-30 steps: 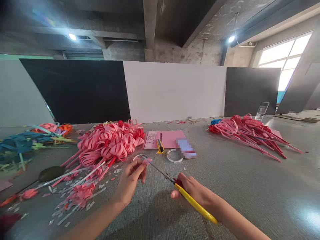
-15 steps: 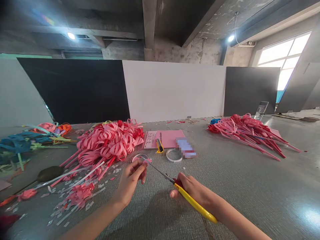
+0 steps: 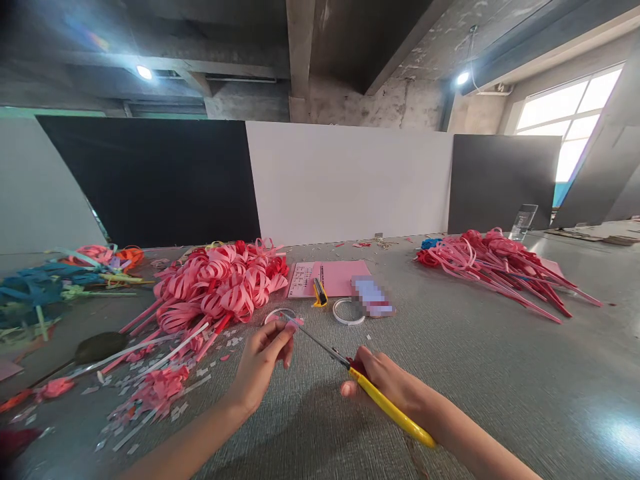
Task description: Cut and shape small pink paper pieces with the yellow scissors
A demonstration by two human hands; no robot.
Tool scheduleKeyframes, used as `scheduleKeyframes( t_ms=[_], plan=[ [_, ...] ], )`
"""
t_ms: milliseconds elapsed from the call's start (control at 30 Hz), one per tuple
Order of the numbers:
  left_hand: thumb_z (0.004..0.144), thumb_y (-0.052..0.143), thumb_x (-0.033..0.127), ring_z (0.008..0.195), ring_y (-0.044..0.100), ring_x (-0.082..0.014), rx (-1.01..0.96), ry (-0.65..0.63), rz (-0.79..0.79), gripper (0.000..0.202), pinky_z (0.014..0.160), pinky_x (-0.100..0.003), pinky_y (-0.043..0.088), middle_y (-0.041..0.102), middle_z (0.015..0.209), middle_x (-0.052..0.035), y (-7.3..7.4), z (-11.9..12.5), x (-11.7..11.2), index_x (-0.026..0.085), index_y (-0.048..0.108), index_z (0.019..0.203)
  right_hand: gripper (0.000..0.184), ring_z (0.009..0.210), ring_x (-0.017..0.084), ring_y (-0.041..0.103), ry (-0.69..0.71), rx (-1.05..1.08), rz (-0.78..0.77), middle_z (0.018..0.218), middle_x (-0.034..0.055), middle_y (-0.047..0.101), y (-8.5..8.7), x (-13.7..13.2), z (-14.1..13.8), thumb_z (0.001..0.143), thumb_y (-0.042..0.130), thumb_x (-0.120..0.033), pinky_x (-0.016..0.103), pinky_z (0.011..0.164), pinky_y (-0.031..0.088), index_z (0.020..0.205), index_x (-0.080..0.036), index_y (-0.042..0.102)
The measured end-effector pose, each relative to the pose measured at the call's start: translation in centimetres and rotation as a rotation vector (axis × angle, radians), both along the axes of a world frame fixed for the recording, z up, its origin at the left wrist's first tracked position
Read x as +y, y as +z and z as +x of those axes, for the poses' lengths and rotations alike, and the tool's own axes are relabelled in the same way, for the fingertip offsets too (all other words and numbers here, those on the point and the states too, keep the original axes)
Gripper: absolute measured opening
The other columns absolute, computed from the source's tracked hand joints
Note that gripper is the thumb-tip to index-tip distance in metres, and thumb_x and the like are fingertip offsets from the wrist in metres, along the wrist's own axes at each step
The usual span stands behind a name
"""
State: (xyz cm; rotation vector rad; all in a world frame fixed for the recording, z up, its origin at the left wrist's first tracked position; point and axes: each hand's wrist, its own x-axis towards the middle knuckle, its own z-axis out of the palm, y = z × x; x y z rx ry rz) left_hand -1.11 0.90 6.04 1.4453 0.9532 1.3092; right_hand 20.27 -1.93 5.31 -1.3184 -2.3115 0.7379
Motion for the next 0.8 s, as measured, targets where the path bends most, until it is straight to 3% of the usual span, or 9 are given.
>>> scheduleKeyframes(
  t_ms=[367,800],
  plan=[
    [0.076,0.049,0.028,0.042,0.037,-0.0066,-0.071,-0.013,-0.008,0.020,0.042,-0.019,0.029,0.043,0.051,0.0042,-0.2,0.0,0.1,0.015,0.063,0.080,0.045,0.056,0.012,0.036,-0.007,-0.036,0.036,0.061,-0.0018,0.042,-0.3,0.2,0.1,0.076,0.028,-0.063,0.023,0.048,0.027,0.067,-0.020,0.034],
    [0.075,0.053,0.029,0.043,0.038,-0.0057,-0.095,-0.026,-0.040,0.018,0.042,-0.019,0.029,0.044,0.052,0.0035,0.0,0.1,0.0,0.014,0.060,0.068,0.039,0.054,0.010,0.033,0.048,-0.004,0.007,0.061,-0.0039,0.039,-1.2,0.9,0.9,0.078,0.034,-0.057,0.022,0.047,0.026,0.068,-0.019,0.033]
  ],
)
